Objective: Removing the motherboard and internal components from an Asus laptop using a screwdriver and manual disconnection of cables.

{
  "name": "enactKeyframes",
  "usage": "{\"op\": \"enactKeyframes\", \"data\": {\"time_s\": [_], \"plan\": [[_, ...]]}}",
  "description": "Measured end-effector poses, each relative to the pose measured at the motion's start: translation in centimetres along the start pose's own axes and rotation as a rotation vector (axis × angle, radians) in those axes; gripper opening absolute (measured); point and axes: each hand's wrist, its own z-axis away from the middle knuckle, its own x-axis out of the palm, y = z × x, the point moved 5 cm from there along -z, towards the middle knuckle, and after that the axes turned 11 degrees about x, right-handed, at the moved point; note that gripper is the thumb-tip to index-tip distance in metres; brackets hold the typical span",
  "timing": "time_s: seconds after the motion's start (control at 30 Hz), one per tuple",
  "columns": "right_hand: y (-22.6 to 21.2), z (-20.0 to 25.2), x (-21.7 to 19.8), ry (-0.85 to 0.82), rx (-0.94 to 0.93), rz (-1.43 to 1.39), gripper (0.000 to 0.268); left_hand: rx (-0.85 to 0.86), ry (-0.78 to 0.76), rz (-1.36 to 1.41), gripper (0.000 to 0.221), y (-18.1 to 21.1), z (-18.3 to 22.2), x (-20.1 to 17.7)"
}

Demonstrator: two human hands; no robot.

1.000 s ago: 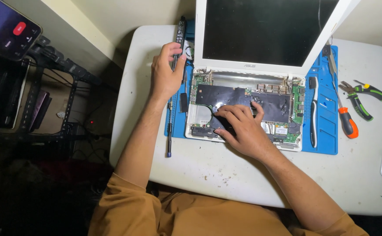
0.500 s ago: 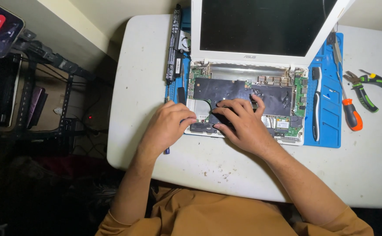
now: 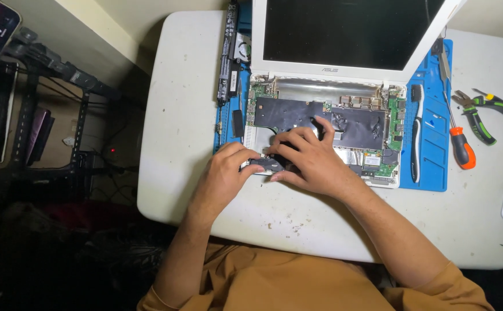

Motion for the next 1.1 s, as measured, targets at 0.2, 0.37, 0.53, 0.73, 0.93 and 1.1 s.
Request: {"op": "enactKeyframes", "data": {"time_s": [0.2,0.37,0.53,0.73,0.93,1.1], "plan": [[-0.2,-0.6,0.2,-0.034,-0.009,-0.02,0.055,0.013,0.012,0.017,0.018,-0.1,0.1,0.2],[-0.2,-1.5,0.6,0.012,-0.074,0.019,0.059,-0.007,0.009,0.034,0.016,-0.2,0.1,0.0],[0.0,-2.0,1.0,-0.004,-0.127,0.035,0.061,-0.006,0.006,0.036,0.014,-0.1,0.2,0.0],[-0.4,-2.7,0.6,0.054,-0.233,0.084,0.054,0.016,0.008,0.028,0.014,-0.3,0.2,0.3],[-0.2,-2.3,0.9,0.115,-0.291,0.128,0.05,0.019,0.003,0.039,0.015,0.0,0.1,0.1],[1.4,-1.4,-0.3,0.112,-0.129,0.117,0.072,0.006,0.02,0.06,0.015,0.3,0.0,-0.2]]}}
